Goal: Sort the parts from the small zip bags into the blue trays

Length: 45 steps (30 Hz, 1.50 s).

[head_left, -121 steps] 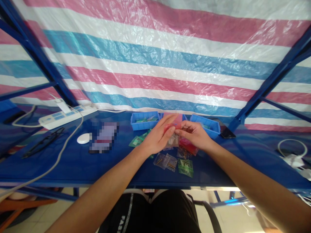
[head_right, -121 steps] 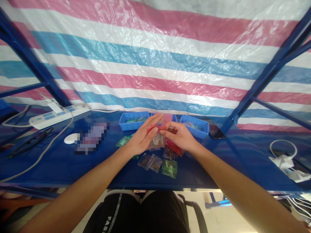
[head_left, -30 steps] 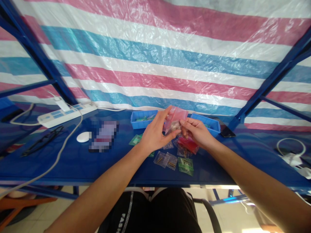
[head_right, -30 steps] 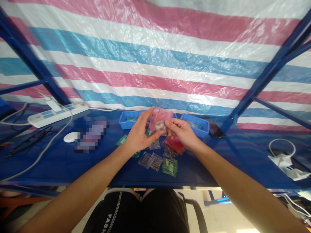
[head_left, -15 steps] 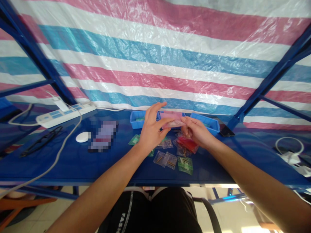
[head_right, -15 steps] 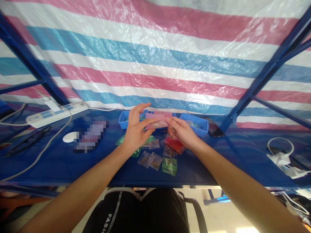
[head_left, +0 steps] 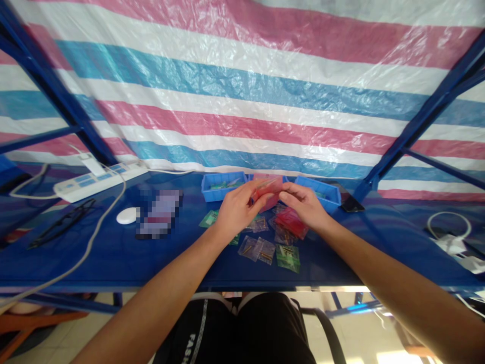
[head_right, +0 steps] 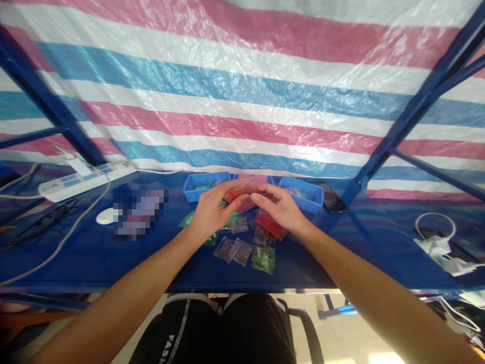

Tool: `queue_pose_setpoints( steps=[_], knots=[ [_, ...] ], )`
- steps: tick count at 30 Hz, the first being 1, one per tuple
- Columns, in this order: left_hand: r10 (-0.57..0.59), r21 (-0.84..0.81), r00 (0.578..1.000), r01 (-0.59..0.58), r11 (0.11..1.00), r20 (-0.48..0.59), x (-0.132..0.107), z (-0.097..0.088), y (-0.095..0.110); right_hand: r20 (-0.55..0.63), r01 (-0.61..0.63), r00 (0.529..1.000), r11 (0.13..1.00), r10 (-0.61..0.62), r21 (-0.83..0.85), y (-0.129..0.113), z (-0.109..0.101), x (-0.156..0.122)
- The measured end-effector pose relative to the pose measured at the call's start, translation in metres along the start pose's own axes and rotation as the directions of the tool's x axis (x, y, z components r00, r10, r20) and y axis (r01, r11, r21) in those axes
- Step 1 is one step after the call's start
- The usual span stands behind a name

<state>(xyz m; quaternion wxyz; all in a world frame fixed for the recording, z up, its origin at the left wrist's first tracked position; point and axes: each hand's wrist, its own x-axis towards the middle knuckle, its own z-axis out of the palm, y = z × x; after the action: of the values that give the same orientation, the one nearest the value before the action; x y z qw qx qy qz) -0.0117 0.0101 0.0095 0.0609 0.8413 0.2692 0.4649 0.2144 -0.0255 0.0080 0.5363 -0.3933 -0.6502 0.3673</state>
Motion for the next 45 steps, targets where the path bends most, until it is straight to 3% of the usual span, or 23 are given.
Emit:
queue_pose_setpoints(
  steps=[5, 9, 12, 15, 21, 29, 34, 38, 41, 45],
  knots=[
    [-0.016, -0.037, 1.0, 0.016, 0.999, 0.006, 0.003, 0.0, 0.001, -0.063, -0.057, 0.996, 0.998, 0.058, 0.024, 0.003, 0.001, 0.002],
    [0.12, -0.037, 0.993, -0.12, 0.992, -0.015, 0.006, -0.003, 0.003, -0.094, -0.16, 0.977, 0.951, 0.19, 0.266, 0.005, 0.001, 0.003],
    [0.243, -0.007, 0.969, -0.242, 0.97, 0.041, 0.007, -0.004, 0.003, -0.072, -0.221, 0.959, 0.881, 0.275, 0.418, 0.001, 0.0, 0.004],
    [0.296, -0.044, 0.949, -0.293, 0.955, 0.105, 0.007, -0.002, 0.002, -0.073, -0.26, 0.94, 0.84, 0.332, 0.476, -0.001, -0.002, 0.005],
    [0.226, -0.084, 0.973, -0.223, 0.971, 0.035, 0.004, -0.001, -0.002, 0.018, -0.303, 0.943, 0.834, 0.332, 0.461, -0.003, -0.001, 0.004],
    [0.122, -0.012, 0.987, -0.124, 0.992, -0.1, 0.0, -0.002, 0.001, 0.061, -0.25, 0.968, 0.921, 0.243, 0.298, -0.004, 0.003, 0.002],
    [0.065, -0.026, 0.99, -0.069, 0.997, -0.127, 0.001, -0.002, 0.001, 0.045, -0.177, 0.984, 0.969, 0.172, 0.172, -0.001, 0.001, 0.0],
    [-0.029, -0.092, 0.998, 0.024, 0.995, -0.06, -0.001, -0.002, 0.001, 0.001, -0.185, 0.982, 0.971, 0.187, 0.153, 0.002, 0.004, 0.0],
    [0.004, -0.121, 1.0, -0.006, 0.993, -0.017, 0.001, -0.004, 0.003, -0.021, -0.22, 0.972, 0.94, 0.234, 0.259, 0.003, 0.005, 0.001],
    [0.171, -0.115, 0.985, -0.17, 0.979, -0.001, 0.005, -0.007, 0.007, -0.028, -0.26, 0.954, 0.873, 0.298, 0.412, 0.0, 0.003, 0.004]
  ],
)
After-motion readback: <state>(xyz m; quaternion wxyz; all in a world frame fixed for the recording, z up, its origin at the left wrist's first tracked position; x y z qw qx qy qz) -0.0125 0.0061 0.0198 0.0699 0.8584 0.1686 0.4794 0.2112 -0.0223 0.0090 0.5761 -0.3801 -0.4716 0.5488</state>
